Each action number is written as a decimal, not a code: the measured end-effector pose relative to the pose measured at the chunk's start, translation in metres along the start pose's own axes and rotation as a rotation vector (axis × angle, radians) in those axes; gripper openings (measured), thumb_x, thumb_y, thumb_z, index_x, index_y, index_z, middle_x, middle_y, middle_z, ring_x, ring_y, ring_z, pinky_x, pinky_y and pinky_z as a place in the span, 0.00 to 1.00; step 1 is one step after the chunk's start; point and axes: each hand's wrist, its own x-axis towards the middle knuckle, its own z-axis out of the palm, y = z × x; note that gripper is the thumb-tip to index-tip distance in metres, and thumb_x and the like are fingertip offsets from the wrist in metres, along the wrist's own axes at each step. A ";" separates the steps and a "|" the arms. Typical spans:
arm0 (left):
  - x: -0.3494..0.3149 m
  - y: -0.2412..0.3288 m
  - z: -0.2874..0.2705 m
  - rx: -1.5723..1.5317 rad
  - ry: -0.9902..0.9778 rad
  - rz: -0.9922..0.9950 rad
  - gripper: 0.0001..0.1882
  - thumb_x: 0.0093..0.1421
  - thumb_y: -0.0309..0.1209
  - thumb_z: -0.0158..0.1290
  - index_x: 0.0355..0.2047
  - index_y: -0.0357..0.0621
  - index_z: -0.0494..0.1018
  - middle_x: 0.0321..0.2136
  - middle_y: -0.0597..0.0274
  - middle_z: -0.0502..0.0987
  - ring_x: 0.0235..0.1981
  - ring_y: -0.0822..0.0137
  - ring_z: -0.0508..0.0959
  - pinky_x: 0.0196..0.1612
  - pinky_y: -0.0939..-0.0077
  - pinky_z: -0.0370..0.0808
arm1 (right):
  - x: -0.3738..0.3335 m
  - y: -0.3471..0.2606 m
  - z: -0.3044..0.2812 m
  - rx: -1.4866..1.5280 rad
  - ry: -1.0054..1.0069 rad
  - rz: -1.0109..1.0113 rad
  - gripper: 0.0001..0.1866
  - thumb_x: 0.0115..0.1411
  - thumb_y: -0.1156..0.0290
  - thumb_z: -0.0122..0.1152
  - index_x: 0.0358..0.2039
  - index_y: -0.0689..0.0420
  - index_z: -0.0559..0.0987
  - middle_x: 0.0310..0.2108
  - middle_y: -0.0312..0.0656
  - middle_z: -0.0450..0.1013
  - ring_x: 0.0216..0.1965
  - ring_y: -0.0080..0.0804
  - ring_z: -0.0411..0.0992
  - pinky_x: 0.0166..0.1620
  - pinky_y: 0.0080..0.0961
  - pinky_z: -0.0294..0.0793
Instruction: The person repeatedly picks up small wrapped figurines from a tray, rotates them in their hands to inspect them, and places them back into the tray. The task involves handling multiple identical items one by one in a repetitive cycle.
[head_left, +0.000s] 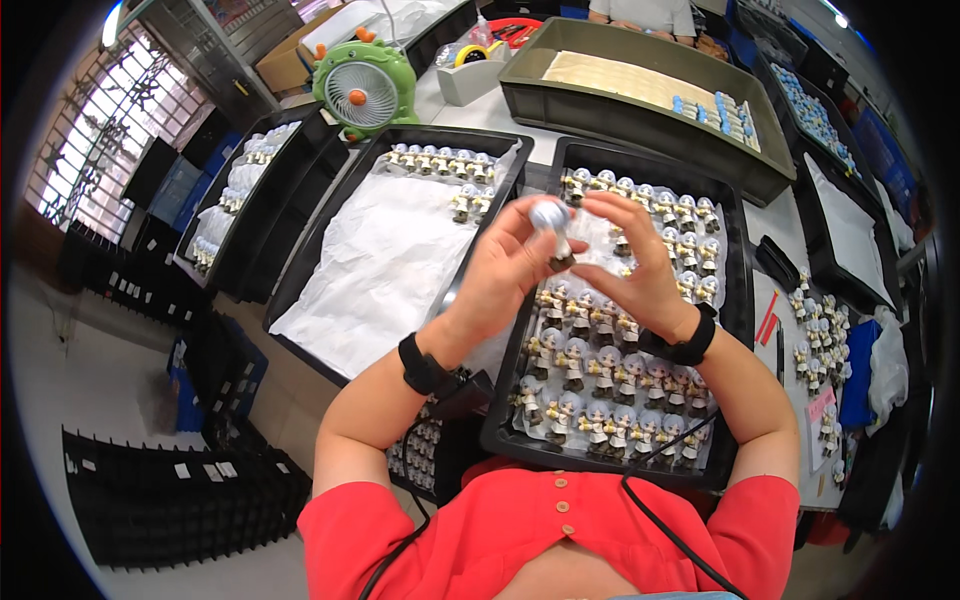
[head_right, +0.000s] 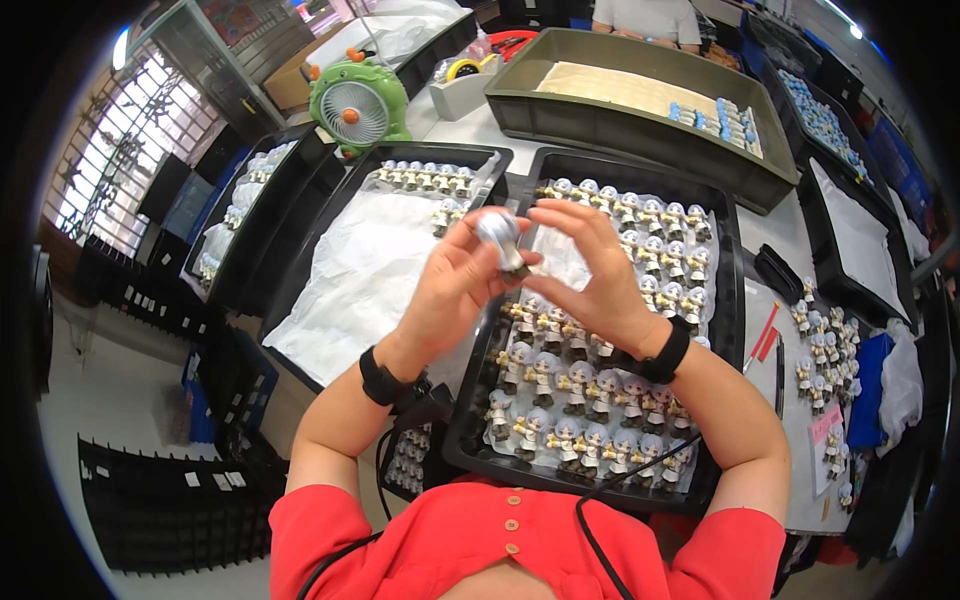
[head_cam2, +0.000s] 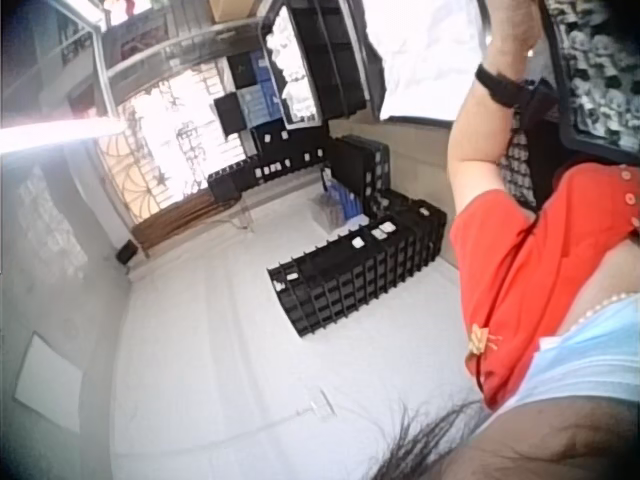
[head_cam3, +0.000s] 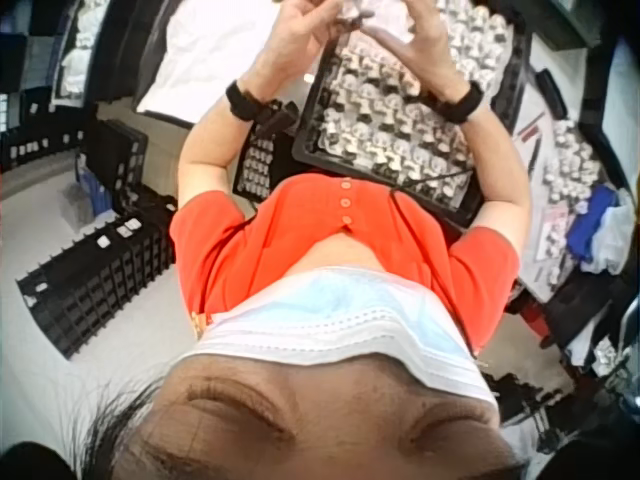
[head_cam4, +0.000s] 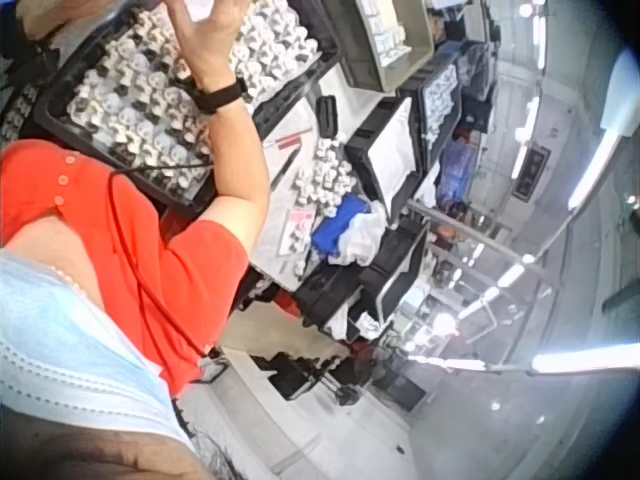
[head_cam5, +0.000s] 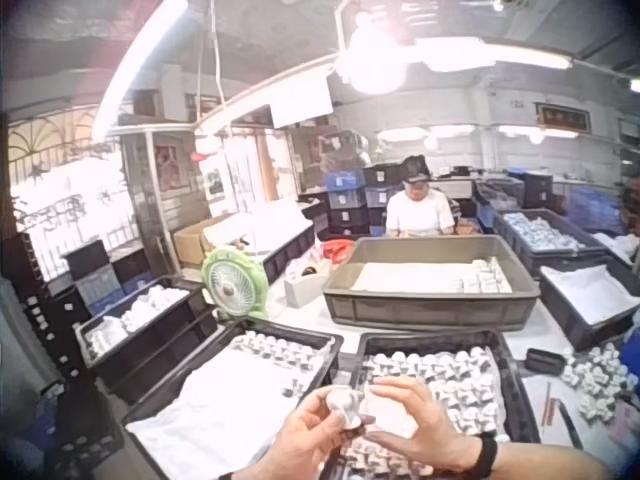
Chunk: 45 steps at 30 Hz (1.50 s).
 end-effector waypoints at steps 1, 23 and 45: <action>0.003 0.006 -0.008 -0.032 0.070 0.006 0.22 0.65 0.36 0.48 0.57 0.48 0.58 0.46 0.58 0.71 0.43 0.63 0.77 0.43 0.71 0.76 | 0.001 0.000 -0.003 -0.005 0.016 0.022 0.31 0.43 0.76 0.70 0.51 0.55 0.71 0.52 0.44 0.67 0.54 0.42 0.65 0.56 0.34 0.64; 0.100 -0.007 -0.218 1.600 0.499 -0.189 0.20 0.48 0.35 0.61 0.44 0.51 0.77 0.32 0.52 0.79 0.34 0.57 0.79 0.41 0.68 0.74 | 0.008 0.027 -0.017 -0.040 0.161 0.201 0.20 0.51 0.79 0.62 0.47 0.56 0.73 0.48 0.40 0.70 0.46 0.30 0.71 0.44 0.24 0.70; 0.083 0.031 -0.186 1.621 0.356 -0.234 0.24 0.49 0.35 0.57 0.47 0.41 0.74 0.44 0.47 0.76 0.45 0.52 0.76 0.49 0.66 0.71 | 0.003 0.084 -0.039 -0.108 0.086 0.404 0.14 0.52 0.71 0.60 0.40 0.61 0.77 0.36 0.44 0.76 0.39 0.35 0.74 0.44 0.27 0.71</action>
